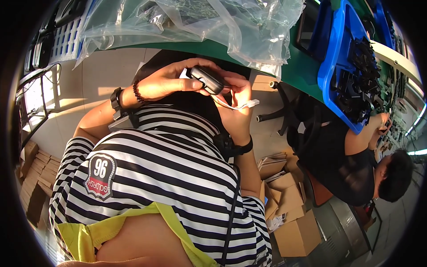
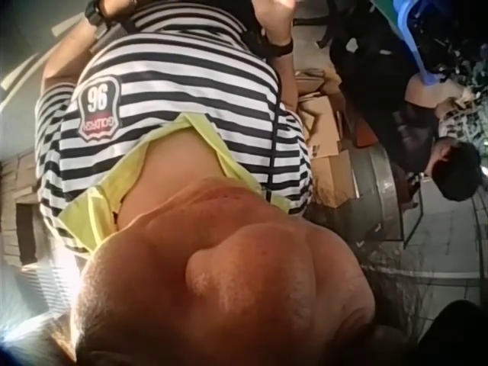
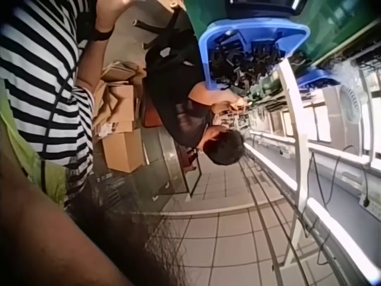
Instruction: The person assembles a device by picking up a black housing and a wire, fitting the wire into the housing, and pressing the components together. They then pick up a black bracket from a blue tray, attach it to the housing, and place the unit onto a blue and white tray.
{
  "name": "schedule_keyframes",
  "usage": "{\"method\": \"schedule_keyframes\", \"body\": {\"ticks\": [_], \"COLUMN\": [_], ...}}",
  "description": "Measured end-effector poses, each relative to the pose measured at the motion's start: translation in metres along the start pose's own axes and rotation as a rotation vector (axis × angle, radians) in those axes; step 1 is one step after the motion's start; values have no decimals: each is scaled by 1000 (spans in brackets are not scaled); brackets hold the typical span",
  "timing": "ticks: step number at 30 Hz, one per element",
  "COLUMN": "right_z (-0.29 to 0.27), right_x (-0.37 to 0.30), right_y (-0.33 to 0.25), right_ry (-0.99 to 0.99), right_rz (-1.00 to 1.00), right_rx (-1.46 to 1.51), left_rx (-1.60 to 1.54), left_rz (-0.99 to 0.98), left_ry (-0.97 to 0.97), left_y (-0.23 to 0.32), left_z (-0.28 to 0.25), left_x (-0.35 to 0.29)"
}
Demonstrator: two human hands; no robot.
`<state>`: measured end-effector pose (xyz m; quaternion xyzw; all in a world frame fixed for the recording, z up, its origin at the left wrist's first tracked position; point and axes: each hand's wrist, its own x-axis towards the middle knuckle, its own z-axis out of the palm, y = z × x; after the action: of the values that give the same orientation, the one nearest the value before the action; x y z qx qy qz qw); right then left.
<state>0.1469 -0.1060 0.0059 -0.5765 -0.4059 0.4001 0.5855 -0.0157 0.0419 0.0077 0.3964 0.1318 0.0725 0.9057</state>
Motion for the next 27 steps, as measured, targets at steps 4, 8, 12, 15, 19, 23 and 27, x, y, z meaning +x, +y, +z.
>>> {"method": "schedule_keyframes", "body": {"ticks": [4,8,12,15,19,23,27], "right_z": [-2,-33,-46,-40,-35,-30,-28], "right_x": [1,14,18,24,98,151,163], "right_y": [-8,-58,-116,-149,-149,-131,-121], "right_ry": [43,-217,-237,115,282,10,-149], "right_rz": [35,-24,12,-143,-336,-364,-365], "right_rx": [-85,-841,-955,-547,-573,-977,-950], "left_rx": [-77,27,142,130,115,250,215], "left_rz": [-27,-25,-141,-142,-178,-162,-177], "left_ry": [5,70,135,154,113,102,79], "left_y": [-7,-8,-8,-24,-26,-23,-22], "left_z": [-4,-11,-21,-26,-29,-26,-29], "left_x": [3,-2,-7,-12,-9,-13,-16]}}
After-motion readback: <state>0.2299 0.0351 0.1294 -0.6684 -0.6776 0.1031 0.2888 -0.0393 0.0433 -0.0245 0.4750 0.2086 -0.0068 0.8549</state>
